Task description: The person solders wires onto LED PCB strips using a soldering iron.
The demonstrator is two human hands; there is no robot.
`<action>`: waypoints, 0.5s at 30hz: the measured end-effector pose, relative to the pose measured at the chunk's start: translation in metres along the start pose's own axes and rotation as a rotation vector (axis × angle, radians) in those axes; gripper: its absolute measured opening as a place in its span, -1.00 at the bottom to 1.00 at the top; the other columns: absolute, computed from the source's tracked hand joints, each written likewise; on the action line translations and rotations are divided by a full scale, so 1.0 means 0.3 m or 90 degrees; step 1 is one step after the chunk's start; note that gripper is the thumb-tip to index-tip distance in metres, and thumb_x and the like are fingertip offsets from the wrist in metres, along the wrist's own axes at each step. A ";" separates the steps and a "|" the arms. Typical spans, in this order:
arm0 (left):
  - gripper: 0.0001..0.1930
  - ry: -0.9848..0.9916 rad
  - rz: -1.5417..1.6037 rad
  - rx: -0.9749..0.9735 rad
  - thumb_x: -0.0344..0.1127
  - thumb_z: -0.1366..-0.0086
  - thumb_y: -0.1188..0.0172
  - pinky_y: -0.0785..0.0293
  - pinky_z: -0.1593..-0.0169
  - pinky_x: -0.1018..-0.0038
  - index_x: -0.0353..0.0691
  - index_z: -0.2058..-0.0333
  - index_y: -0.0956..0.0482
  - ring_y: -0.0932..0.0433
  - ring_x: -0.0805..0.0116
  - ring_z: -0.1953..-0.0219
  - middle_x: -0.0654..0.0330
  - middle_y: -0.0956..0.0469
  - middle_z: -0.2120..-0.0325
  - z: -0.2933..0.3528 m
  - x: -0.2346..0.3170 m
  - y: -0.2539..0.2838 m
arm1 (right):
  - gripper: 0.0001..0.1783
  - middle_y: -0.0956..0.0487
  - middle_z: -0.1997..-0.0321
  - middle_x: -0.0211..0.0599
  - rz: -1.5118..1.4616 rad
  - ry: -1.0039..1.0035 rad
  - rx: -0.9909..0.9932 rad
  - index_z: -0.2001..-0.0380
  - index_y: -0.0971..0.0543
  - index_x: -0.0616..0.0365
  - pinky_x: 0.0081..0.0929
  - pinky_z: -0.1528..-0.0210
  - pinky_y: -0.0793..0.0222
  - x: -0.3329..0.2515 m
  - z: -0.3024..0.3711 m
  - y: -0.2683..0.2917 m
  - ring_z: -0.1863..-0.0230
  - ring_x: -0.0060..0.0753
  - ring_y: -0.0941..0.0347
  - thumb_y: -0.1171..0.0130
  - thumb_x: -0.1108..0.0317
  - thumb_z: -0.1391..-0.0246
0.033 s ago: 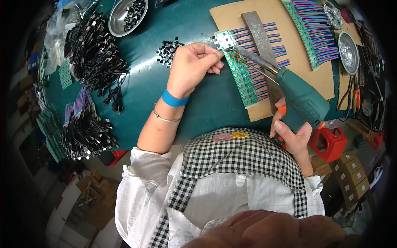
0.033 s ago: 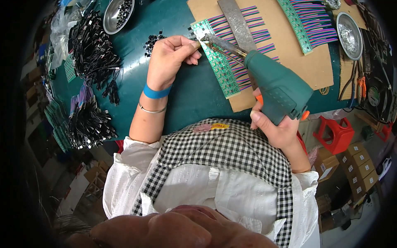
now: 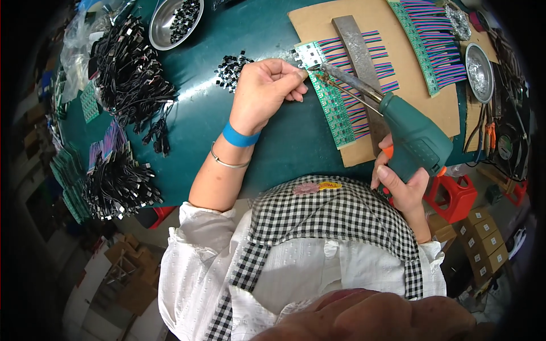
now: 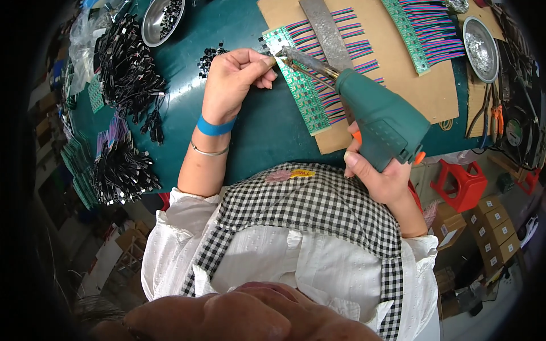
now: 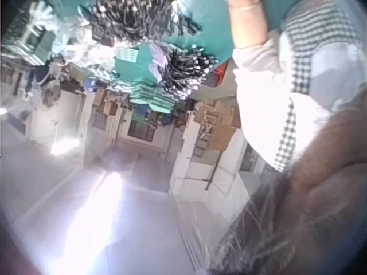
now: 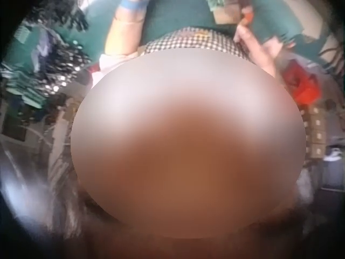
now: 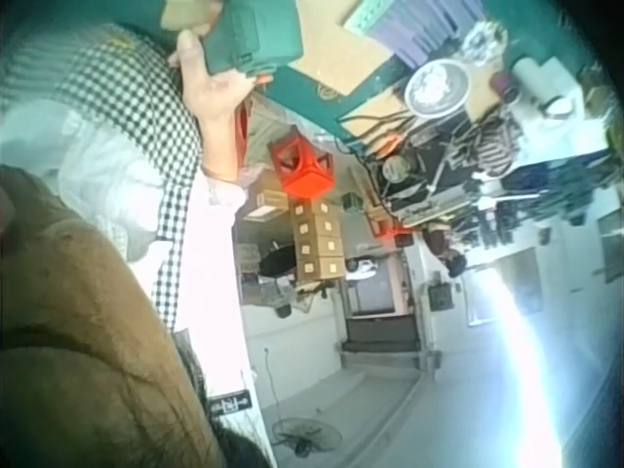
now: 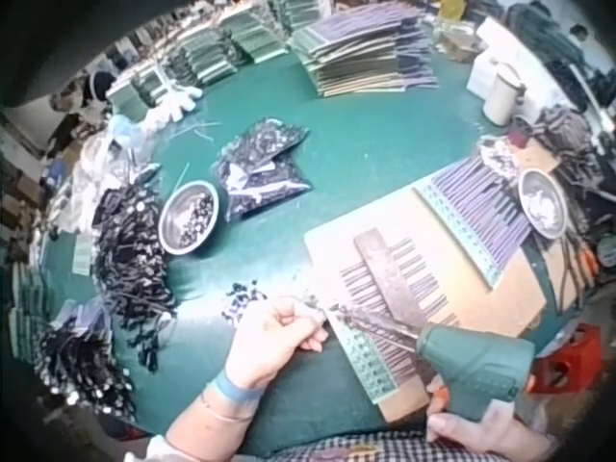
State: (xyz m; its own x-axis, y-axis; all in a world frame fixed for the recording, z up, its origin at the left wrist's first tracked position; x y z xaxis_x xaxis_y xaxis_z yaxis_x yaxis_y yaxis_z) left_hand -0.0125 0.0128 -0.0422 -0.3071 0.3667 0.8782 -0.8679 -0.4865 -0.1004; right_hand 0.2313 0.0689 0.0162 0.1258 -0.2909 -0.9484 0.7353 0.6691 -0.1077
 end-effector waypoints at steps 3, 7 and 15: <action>-0.88 -0.003 -0.005 0.001 -0.41 -0.17 -0.18 -0.41 0.46 0.67 -0.37 0.46 -0.55 -0.50 0.53 0.59 0.19 -0.57 0.60 0.000 0.000 -0.003 | -0.57 -0.41 0.51 -0.22 -0.020 -0.015 0.027 0.13 -0.28 0.38 -0.62 0.60 -0.31 0.007 0.004 0.005 0.63 -0.50 -0.37 -0.19 0.45 0.04; -0.88 -0.005 -0.008 0.002 -0.42 -0.17 -0.18 -0.41 0.47 0.67 -0.37 0.45 -0.56 -0.50 0.53 0.59 0.19 -0.57 0.60 -0.001 -0.004 0.002 | -0.58 -0.41 0.46 -0.19 -0.020 -0.040 -0.005 0.14 -0.29 0.39 -0.59 0.58 -0.34 0.023 0.010 0.015 0.62 -0.49 -0.38 -0.19 0.46 0.04; -0.88 -0.007 -0.018 0.005 -0.42 -0.18 -0.17 -0.42 0.47 0.66 -0.39 0.44 -0.56 -0.50 0.53 0.59 0.18 -0.57 0.59 -0.008 -0.011 0.000 | -0.59 -0.42 0.50 -0.21 -0.011 -0.050 0.004 0.13 -0.30 0.40 -0.59 0.56 -0.34 0.021 0.010 0.012 0.61 -0.49 -0.38 -0.18 0.48 0.04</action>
State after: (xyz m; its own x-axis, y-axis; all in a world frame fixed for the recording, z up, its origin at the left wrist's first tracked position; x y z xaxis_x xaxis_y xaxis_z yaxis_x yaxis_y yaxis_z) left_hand -0.0125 0.0134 -0.0461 -0.2779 0.3715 0.8859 -0.8730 -0.4825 -0.0716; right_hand 0.2367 0.0674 0.0106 0.1644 -0.3547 -0.9204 0.7417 0.6596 -0.1218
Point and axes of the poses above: each hand's wrist, its own z-axis away from the middle knuckle, its own y-axis out of the back of the hand, x = y × z, the point moved 4 cm from there along -z, towards the middle knuckle
